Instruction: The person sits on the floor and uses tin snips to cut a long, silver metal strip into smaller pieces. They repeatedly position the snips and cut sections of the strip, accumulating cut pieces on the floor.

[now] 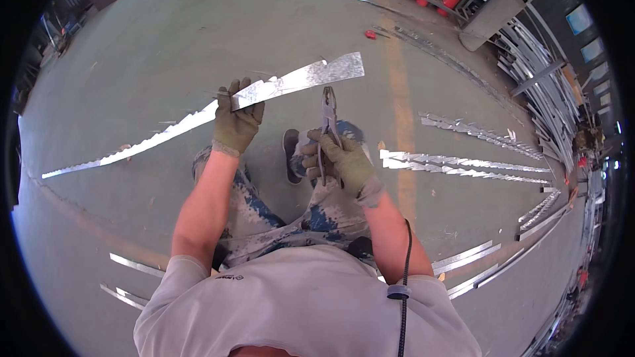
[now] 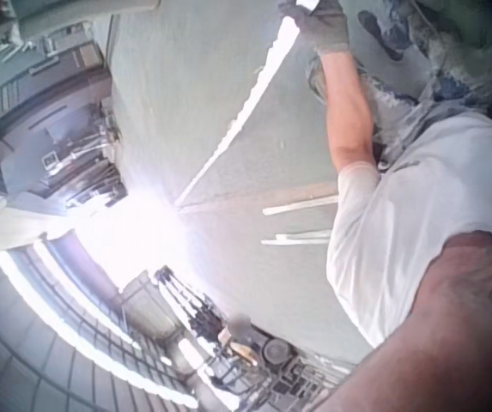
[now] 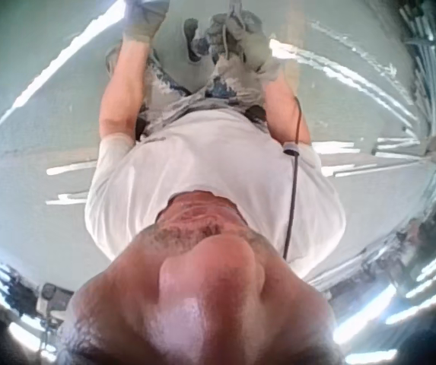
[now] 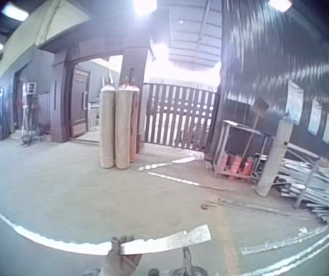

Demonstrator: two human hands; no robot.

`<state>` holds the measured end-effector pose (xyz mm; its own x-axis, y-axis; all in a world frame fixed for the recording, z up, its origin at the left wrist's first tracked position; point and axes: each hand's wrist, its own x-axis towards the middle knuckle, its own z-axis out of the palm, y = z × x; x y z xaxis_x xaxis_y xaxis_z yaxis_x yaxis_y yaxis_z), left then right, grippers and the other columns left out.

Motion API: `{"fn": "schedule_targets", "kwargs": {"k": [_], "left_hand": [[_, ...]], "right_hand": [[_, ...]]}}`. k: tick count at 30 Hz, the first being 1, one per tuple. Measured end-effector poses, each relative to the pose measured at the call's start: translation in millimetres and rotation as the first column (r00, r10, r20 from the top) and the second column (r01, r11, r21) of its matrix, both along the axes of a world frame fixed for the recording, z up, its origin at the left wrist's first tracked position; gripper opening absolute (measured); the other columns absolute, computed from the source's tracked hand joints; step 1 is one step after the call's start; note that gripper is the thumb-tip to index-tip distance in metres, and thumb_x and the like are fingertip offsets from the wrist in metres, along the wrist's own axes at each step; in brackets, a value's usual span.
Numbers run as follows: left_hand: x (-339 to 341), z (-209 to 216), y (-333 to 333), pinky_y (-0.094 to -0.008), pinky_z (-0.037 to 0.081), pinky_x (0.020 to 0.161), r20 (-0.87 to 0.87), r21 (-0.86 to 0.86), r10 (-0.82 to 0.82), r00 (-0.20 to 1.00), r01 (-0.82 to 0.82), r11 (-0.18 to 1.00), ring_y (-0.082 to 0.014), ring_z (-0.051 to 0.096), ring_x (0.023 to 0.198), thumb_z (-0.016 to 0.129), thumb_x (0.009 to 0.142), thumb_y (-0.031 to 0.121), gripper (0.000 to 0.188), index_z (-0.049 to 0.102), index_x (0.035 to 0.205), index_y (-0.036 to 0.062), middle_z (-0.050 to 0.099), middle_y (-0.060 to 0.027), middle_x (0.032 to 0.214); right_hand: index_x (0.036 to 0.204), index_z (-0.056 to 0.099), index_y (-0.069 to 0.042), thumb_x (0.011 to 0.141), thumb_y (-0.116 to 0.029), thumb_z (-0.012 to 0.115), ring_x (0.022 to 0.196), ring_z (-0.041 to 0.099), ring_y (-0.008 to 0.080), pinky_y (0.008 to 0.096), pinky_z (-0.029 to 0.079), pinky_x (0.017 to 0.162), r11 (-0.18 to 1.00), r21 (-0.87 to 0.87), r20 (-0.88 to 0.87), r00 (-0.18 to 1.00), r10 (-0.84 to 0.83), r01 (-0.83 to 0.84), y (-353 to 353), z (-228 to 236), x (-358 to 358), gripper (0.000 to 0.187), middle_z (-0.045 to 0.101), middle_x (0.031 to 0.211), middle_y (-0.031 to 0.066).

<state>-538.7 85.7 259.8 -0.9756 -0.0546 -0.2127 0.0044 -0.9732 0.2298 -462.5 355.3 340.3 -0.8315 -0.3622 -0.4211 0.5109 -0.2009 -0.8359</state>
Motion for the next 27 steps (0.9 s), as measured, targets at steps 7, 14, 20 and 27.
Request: {"fn": "schedule_targets", "kwargs": {"k": [7, 14, 20, 27], "left_hand": [[-1.0, 1.1, -4.9, -0.0547, 0.057, 0.105, 0.075, -0.019, 0.024, 0.997, -0.022, 1.000, -0.0298, 0.065, 0.126, 0.046, 0.110, 0.049, 0.044, 0.060, 0.126, 0.0099, 0.068, -0.0082, 0.134], [-7.4, -5.0, 1.4, -0.0552, 0.056, 0.107, 0.127, -0.022, 0.063, 0.990, -0.061, 0.998, -0.0321, 0.064, 0.127, 0.048, 0.110, 0.049, 0.046, 0.058, 0.130, 0.0087, 0.067, -0.0097, 0.135], [-10.5, -10.9, -3.9, -0.0565, 0.057, 0.106, 0.105, -0.024, 0.062, 0.992, -0.060, 0.998, -0.0326, 0.063, 0.128, 0.050, 0.108, 0.048, 0.047, 0.057, 0.130, 0.0073, 0.065, -0.0107, 0.137], [-13.4, -20.2, -0.2, -0.0549, 0.058, 0.105, 0.109, -0.042, 0.078, 0.991, -0.074, 0.996, -0.0312, 0.063, 0.128, 0.041, 0.111, 0.049, 0.048, 0.056, 0.129, 0.0082, 0.066, -0.0114, 0.134]], "right_hand": [[0.143, 0.054, 0.002, 0.111, -0.031, 0.055, 0.092, 0.072, 0.0192, 0.0330, 0.061, 0.078, 0.992, 0.122, 0.014, 1.000, 0.008, -0.009, -5.2, 6.9, 16.5, 0.045, 0.071, 0.114, 0.0125], [0.136, 0.060, -0.005, 0.112, -0.027, 0.054, 0.088, 0.067, 0.0119, 0.0271, 0.056, 0.071, 0.961, 0.249, -0.097, 0.991, -0.097, 0.119, -7.0, 3.1, 14.3, 0.033, 0.069, 0.114, 0.0083], [0.132, 0.064, -0.005, 0.109, -0.027, 0.060, 0.079, 0.064, 0.0073, 0.0247, 0.052, 0.064, 0.885, 0.417, -0.206, 0.970, -0.131, 0.208, -0.6, 6.4, 9.6, 0.032, 0.072, 0.099, 0.0025], [0.129, 0.066, -0.004, 0.109, -0.030, 0.061, 0.078, 0.063, 0.0087, 0.0263, 0.051, 0.069, 0.795, 0.569, -0.265, 0.962, -0.065, 0.211, 1.5, 15.7, 3.1, 0.033, 0.069, 0.088, 0.0011]]}}
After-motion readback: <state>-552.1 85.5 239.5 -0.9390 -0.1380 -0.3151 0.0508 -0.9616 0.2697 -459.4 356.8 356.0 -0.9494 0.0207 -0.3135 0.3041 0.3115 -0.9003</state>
